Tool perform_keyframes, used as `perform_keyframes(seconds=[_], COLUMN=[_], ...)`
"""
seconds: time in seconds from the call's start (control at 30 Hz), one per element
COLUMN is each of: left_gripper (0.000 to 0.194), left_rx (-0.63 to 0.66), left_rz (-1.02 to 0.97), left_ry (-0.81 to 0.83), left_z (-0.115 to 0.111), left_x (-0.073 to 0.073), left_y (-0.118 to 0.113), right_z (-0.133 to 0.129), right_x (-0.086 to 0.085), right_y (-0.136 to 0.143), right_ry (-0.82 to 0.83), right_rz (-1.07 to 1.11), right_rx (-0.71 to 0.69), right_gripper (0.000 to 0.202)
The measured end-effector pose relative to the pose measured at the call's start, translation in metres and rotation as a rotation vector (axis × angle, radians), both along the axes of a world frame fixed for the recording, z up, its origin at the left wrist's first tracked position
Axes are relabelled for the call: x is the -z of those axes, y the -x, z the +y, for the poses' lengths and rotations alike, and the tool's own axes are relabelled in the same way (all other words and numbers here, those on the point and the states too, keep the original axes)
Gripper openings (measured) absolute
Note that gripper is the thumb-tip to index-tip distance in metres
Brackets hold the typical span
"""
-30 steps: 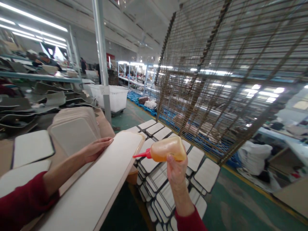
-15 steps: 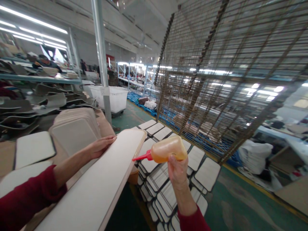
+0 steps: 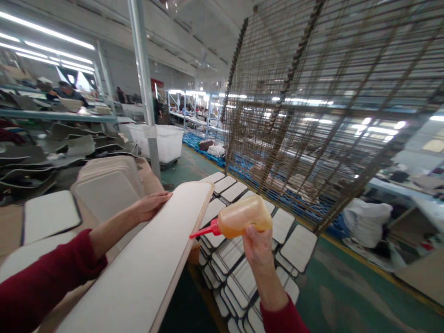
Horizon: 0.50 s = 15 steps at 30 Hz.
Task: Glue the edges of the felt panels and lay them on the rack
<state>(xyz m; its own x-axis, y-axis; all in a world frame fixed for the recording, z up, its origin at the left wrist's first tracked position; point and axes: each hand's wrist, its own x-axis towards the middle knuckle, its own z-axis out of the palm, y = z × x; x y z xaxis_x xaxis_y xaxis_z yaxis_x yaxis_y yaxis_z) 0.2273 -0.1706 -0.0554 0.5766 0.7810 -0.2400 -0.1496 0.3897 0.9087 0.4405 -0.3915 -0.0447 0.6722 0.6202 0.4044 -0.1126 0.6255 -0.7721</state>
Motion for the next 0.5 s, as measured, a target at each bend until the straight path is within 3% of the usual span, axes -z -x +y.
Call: perform_keyframes(seconds=[0.3,0.5], left_gripper=[0.014,0.014], left_rx=[-0.017,-0.017], left_rz=[-0.005,-0.014], left_ry=[-0.001,0.003], left_z=[0.002,0.006], left_x=[-0.005,-0.01], left_y=[-0.015,-0.022], right_z=[-0.008,-0.013], right_x=[0.002,0.007], right_y=[-0.006,-0.013], right_ry=[-0.016,-0.015], right_rz=[-0.005,-0.008], right_rx=[-0.049,-0.046], right_gripper=[0.068,0.056])
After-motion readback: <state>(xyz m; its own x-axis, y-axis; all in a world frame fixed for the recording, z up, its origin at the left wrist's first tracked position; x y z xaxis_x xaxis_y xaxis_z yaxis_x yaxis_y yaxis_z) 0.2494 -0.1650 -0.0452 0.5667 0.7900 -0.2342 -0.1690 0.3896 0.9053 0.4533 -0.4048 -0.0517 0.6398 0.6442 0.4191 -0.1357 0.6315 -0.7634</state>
